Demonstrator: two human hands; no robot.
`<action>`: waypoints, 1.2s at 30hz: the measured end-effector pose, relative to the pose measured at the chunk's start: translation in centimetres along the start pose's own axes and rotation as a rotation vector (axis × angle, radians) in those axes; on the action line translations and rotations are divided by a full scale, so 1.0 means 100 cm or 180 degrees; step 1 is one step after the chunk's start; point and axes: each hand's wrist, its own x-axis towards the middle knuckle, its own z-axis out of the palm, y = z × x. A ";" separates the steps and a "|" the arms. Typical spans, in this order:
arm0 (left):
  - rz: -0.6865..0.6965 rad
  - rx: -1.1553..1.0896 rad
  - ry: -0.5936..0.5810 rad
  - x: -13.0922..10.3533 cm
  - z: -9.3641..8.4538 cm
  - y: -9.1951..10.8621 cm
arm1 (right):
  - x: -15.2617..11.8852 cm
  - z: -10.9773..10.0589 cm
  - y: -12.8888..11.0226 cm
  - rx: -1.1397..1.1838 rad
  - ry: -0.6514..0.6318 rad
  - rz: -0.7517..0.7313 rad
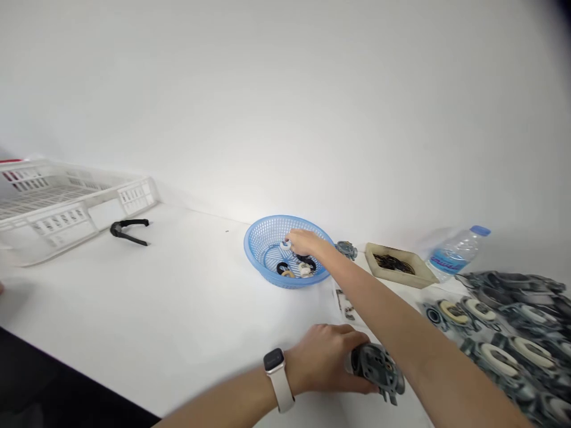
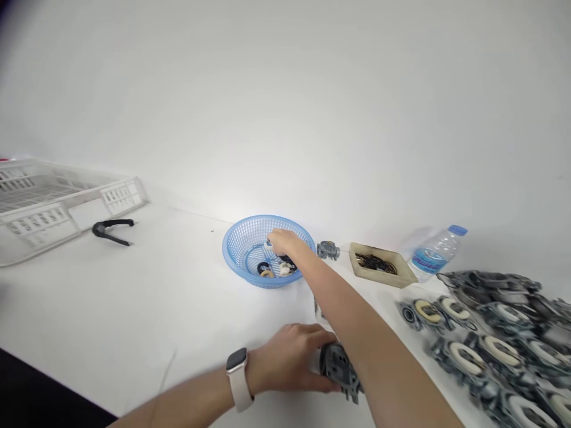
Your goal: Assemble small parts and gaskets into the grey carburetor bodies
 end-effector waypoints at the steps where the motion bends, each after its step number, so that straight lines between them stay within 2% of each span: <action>1: 0.0068 -0.0004 -0.0021 0.000 0.000 -0.001 | 0.010 0.003 0.000 -0.0015 -0.0086 0.0030; 4: 0.0170 0.0047 -0.0055 0.000 0.000 -0.002 | 0.026 0.013 0.002 -0.0010 -0.0305 0.0109; 8: 0.0148 0.0221 -0.0100 0.000 0.000 0.000 | 0.027 0.024 0.007 0.0147 -0.0336 0.0164; 11: 0.0123 0.0307 -0.0101 0.000 -0.001 0.003 | 0.020 0.023 0.009 0.0406 -0.0167 0.0077; 14: 0.0055 0.0324 -0.0103 0.000 -0.002 0.003 | 0.002 0.010 0.010 0.0807 0.0175 -0.0148; 17: -0.0034 0.0291 -0.0118 0.000 -0.002 0.004 | -0.037 -0.003 0.012 0.1343 0.0562 -0.0416; 20: -0.0134 0.0261 -0.0083 -0.001 -0.002 0.007 | -0.098 -0.005 0.018 0.1865 0.0854 -0.0526; 22: -0.0207 0.0215 -0.0005 -0.003 -0.002 0.010 | -0.145 0.003 0.023 0.2215 0.0977 -0.0539; 23: -0.0243 0.0181 0.0060 -0.003 -0.003 0.011 | -0.168 0.009 0.025 0.2619 0.0998 -0.0536; 25: -0.0265 0.0094 0.0279 -0.005 -0.004 0.014 | -0.210 0.026 0.027 0.2999 0.1110 -0.0355; 26: -0.0240 0.0026 0.0436 -0.006 -0.004 0.016 | -0.228 0.035 0.027 0.2953 0.1317 -0.0233; 28: -0.0130 -0.0227 0.0768 -0.007 -0.007 0.022 | -0.257 0.052 0.022 0.2410 0.1821 -0.0068; 30: -0.0043 -0.0668 0.0946 -0.008 -0.010 0.031 | -0.279 0.068 0.012 0.1769 0.2318 -0.0165; 33: -0.0099 -0.1562 0.0792 -0.008 -0.016 0.044 | -0.297 0.086 -0.009 0.1207 0.2668 -0.0446; 36: -0.0329 -0.2882 0.0412 -0.006 -0.019 0.052 | -0.301 0.098 -0.028 0.1153 0.2910 -0.0487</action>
